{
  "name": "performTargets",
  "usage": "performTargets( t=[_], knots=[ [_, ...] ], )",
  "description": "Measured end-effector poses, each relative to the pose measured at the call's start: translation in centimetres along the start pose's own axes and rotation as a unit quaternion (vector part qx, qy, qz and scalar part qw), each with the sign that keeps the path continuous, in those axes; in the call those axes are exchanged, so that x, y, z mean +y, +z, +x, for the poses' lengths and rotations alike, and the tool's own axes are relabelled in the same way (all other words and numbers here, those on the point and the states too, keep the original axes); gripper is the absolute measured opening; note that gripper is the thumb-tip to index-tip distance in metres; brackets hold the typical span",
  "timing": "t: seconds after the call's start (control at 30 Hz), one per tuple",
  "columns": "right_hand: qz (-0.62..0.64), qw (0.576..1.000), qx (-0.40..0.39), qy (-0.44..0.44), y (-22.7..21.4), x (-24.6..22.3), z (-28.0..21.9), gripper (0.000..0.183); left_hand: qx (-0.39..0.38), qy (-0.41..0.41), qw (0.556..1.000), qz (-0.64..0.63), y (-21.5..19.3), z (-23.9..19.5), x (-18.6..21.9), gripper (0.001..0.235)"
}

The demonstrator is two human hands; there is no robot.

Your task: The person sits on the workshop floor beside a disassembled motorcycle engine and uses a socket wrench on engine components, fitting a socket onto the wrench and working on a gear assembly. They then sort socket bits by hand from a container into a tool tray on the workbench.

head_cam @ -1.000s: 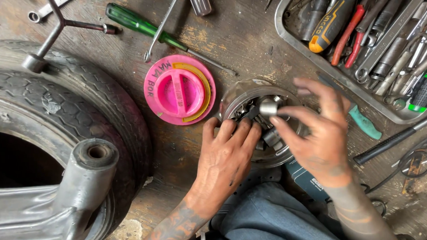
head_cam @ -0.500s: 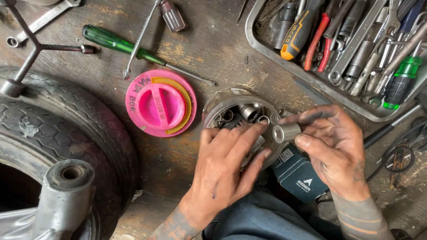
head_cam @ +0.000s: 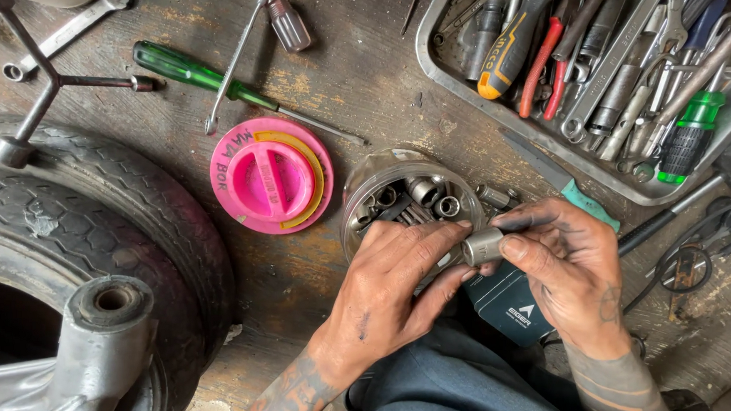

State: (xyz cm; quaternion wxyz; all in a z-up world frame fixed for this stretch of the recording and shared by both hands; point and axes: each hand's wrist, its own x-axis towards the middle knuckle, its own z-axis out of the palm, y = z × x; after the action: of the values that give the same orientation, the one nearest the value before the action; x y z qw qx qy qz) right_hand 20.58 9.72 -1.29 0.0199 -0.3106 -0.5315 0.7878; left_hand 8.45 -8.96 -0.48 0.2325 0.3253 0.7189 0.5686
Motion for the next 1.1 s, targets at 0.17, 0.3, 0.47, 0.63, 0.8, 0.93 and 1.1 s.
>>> performTargets(
  t=[0.17,0.3,0.47,0.63,0.8,0.93,1.1],
  knots=[
    [-0.115,0.992,-0.053,0.023,0.1,-0.5,-0.2,0.029,-0.027,0.008,0.999,-0.018,-0.7,-0.4,-0.4,0.035],
    [-0.360,0.930,-0.053,-0.043,-0.3,-2.6,1.4,0.026,-0.033,0.014,0.996,0.076,-2.2,-1.7,-1.8,0.035],
    [-0.531,0.842,-0.018,-0.095,-0.7,-3.6,2.1,0.013,-0.060,0.021,0.957,0.284,-2.9,-3.1,-3.1,0.043],
    [-0.616,0.772,-0.046,-0.152,2.4,-1.6,2.3,0.012,-0.079,0.024,0.920,0.384,-1.5,-3.1,-3.3,0.042],
    [-0.753,0.626,-0.044,-0.196,3.7,-0.3,2.0,0.013,-0.078,-0.007,0.904,0.421,-0.6,-2.6,-2.8,0.044],
    [-0.810,0.552,-0.024,-0.196,4.2,1.4,2.3,0.016,-0.076,-0.030,0.875,0.478,0.2,-2.3,-2.8,0.039],
    [-0.847,0.508,-0.023,-0.154,4.9,2.5,3.1,0.033,-0.081,-0.031,0.866,0.492,0.4,-2.2,-3.2,0.040]
  ],
)
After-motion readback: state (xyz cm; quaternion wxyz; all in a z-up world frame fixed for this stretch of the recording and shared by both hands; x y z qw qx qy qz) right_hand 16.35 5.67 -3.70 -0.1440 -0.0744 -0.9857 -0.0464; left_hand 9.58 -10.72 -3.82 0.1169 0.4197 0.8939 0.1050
